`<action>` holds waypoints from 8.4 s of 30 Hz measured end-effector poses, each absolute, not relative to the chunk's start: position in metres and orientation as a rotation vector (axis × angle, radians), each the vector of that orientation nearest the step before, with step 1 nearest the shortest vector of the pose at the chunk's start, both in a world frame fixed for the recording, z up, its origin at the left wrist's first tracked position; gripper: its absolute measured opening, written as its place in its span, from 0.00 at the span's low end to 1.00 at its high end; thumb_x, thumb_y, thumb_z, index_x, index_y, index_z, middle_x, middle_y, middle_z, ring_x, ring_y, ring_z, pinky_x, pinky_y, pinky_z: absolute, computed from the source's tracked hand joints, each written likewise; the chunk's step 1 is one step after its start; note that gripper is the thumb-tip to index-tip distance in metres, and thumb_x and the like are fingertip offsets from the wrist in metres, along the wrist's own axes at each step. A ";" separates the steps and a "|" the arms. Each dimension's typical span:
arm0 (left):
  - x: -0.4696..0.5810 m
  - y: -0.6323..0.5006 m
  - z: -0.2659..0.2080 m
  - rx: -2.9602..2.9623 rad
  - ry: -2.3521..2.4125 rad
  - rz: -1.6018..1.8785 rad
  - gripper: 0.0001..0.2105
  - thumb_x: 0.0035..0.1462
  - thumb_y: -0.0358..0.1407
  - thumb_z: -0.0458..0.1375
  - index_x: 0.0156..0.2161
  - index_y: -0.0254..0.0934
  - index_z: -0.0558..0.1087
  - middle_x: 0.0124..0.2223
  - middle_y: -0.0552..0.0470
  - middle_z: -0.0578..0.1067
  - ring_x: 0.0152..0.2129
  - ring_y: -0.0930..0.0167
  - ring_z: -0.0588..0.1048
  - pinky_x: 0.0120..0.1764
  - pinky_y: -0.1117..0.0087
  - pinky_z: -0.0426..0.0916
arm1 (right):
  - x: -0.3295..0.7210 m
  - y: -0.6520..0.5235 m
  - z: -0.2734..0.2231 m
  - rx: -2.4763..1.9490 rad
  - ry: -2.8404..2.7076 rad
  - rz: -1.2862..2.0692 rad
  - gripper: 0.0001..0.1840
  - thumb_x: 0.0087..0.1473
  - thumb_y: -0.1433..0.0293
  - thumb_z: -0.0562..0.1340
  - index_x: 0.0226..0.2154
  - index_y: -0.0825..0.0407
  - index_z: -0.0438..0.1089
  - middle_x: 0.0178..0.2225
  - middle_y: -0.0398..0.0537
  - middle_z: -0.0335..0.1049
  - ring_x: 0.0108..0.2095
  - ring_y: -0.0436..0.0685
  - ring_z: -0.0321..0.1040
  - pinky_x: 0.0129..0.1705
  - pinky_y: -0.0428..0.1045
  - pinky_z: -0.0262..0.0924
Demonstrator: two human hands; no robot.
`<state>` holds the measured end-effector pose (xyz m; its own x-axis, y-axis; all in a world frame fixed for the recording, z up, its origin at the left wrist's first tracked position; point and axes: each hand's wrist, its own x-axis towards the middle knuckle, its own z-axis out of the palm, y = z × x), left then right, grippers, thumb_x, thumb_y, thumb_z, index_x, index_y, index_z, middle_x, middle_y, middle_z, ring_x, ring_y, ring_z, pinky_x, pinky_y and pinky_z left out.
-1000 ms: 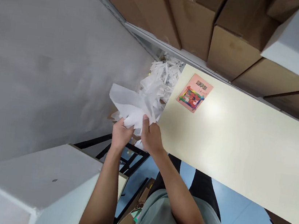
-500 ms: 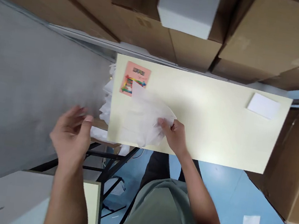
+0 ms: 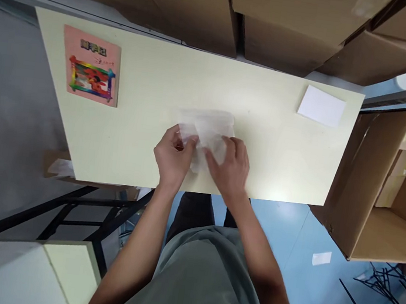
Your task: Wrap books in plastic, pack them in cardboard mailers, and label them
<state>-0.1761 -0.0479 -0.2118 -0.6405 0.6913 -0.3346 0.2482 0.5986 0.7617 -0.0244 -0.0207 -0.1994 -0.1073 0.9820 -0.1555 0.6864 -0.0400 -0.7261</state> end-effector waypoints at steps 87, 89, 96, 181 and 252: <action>-0.160 -0.054 -0.185 0.920 1.786 0.807 0.11 0.68 0.45 0.62 0.44 0.42 0.82 0.41 0.49 0.84 0.32 0.68 0.80 0.36 0.67 0.76 | 0.010 -0.034 -0.189 -2.000 -1.447 0.904 0.18 0.71 0.64 0.63 0.59 0.47 0.81 0.51 0.53 0.86 0.47 0.60 0.84 0.52 0.60 0.82; -0.149 -0.050 -0.188 0.947 1.854 0.777 0.10 0.67 0.43 0.63 0.44 0.41 0.82 0.40 0.50 0.83 0.31 0.69 0.79 0.35 0.67 0.74 | 0.020 -0.030 -0.197 -1.993 -1.483 0.918 0.18 0.72 0.64 0.62 0.59 0.48 0.80 0.50 0.53 0.86 0.46 0.59 0.84 0.52 0.59 0.82; -0.144 -0.047 -0.201 0.872 1.999 0.772 0.10 0.65 0.43 0.64 0.45 0.41 0.84 0.39 0.50 0.84 0.28 0.71 0.76 0.33 0.68 0.73 | 0.025 -0.019 -0.197 -1.978 -1.606 0.864 0.14 0.74 0.66 0.60 0.54 0.48 0.80 0.50 0.53 0.83 0.44 0.56 0.82 0.46 0.54 0.81; -0.199 -0.073 -0.197 0.653 2.167 1.020 0.05 0.69 0.29 0.60 0.44 0.40 0.78 0.47 0.45 0.81 0.46 0.61 0.79 0.51 0.58 0.76 | -0.086 -0.035 -0.180 -2.176 -1.470 0.990 0.13 0.61 0.58 0.69 0.43 0.50 0.77 0.35 0.44 0.77 0.32 0.54 0.74 0.34 0.52 0.71; -0.140 -0.889 -0.046 -1.489 2.641 1.973 0.20 0.64 0.53 0.63 0.49 0.39 0.83 0.46 0.44 0.86 0.42 0.62 0.84 0.52 0.60 0.79 | -0.308 -0.772 -0.106 0.396 -3.481 1.563 0.06 0.65 0.62 0.67 0.39 0.47 0.76 0.43 0.50 0.86 0.49 0.61 0.82 0.51 0.50 0.72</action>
